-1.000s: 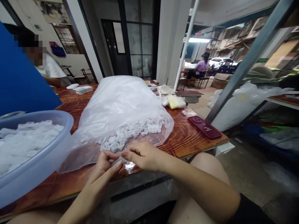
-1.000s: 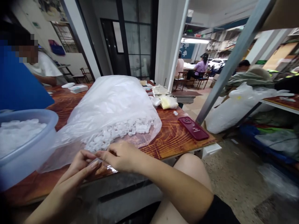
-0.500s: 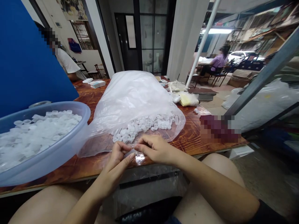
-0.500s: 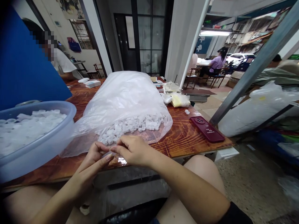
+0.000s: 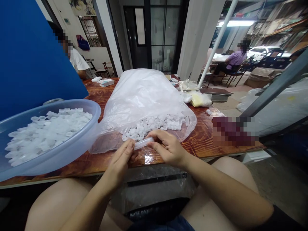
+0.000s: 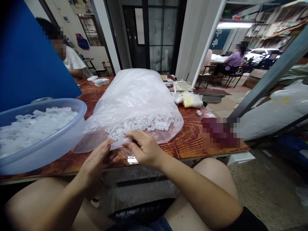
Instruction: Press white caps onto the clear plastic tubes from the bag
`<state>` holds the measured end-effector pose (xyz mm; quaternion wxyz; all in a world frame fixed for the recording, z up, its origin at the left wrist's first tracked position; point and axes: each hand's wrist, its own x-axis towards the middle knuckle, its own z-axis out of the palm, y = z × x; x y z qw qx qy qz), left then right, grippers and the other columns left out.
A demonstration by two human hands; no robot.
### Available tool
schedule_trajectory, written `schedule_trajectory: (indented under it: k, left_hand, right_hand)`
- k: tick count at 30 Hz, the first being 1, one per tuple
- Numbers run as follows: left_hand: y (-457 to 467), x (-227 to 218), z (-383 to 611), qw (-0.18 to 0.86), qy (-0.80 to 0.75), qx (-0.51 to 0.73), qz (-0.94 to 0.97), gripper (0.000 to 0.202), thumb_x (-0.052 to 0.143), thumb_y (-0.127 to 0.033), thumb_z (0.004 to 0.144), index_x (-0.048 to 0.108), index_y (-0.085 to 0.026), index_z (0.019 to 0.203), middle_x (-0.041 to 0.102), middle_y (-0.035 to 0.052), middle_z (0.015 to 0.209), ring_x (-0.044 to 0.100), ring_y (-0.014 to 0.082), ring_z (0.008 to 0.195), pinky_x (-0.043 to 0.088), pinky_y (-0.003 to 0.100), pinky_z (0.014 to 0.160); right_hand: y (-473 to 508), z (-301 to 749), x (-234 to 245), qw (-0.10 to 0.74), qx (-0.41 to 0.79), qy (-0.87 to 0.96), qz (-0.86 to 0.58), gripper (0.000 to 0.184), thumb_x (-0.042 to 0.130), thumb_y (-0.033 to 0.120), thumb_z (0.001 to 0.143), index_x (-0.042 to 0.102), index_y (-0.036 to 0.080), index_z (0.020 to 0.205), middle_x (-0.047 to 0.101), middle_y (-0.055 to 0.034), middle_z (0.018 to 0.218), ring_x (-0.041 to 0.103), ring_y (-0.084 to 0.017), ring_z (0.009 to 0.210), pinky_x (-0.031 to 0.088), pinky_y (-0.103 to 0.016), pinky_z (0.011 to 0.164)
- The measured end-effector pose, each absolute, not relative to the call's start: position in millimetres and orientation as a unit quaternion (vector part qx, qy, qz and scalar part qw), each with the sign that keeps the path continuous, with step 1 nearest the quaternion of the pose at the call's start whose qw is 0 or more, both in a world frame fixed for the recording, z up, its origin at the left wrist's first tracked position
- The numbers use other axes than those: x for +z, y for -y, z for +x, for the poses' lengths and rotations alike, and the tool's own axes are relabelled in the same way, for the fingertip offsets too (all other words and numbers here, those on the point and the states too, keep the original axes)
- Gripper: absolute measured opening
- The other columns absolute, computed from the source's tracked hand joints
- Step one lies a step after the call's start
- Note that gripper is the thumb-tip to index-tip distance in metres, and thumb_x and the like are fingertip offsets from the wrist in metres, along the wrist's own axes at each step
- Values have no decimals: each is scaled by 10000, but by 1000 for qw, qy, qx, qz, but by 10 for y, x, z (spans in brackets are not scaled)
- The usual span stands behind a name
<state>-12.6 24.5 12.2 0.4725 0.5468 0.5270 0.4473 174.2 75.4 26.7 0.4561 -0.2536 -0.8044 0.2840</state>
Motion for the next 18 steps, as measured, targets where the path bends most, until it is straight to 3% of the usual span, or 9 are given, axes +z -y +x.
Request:
schedule_trajectory:
  k: [3,6,10,14,18]
  left_hand:
    - [-290,151,-151,588,-456,434,507,461,481,-581,866,461,-175,650,366,-34,584,288,89,502,213,243,483]
    - [-260,159,-167,587,-436,445,517,436,519,-563,857,435,-182,660,345,-41,607,263,88,513,204,245,486]
    - [-167,171,-179,389,-501,413,653,314,428,-439,947,486,-189,765,432,-7,706,413,131,651,318,262,611]
    - [-166,168,-169,157,-511,363,763,252,416,-335,949,471,-197,746,454,9,709,430,158,678,326,283,643]
    - [-207,151,-160,111,-502,346,785,242,413,-300,946,453,-196,731,449,3,700,421,154,666,317,279,629]
  right_hand:
    - [-735,1782,318,473,249,811,-239,101,516,235,927,585,184,979,623,-48,882,568,-145,808,457,-288,766]
    - [-692,1793,356,475,260,802,-252,82,513,236,929,581,189,930,577,-16,794,538,-135,755,441,-272,734]
    - [-649,1764,328,474,372,736,-309,146,537,313,914,582,184,863,478,24,672,466,-112,636,398,-247,621]
    - [-674,1728,247,442,546,631,-328,295,575,473,865,553,179,846,400,68,582,352,-72,479,305,-215,455]
    - [-707,1701,221,440,589,601,-313,334,602,509,849,532,182,834,429,68,610,400,-64,486,349,-206,464]
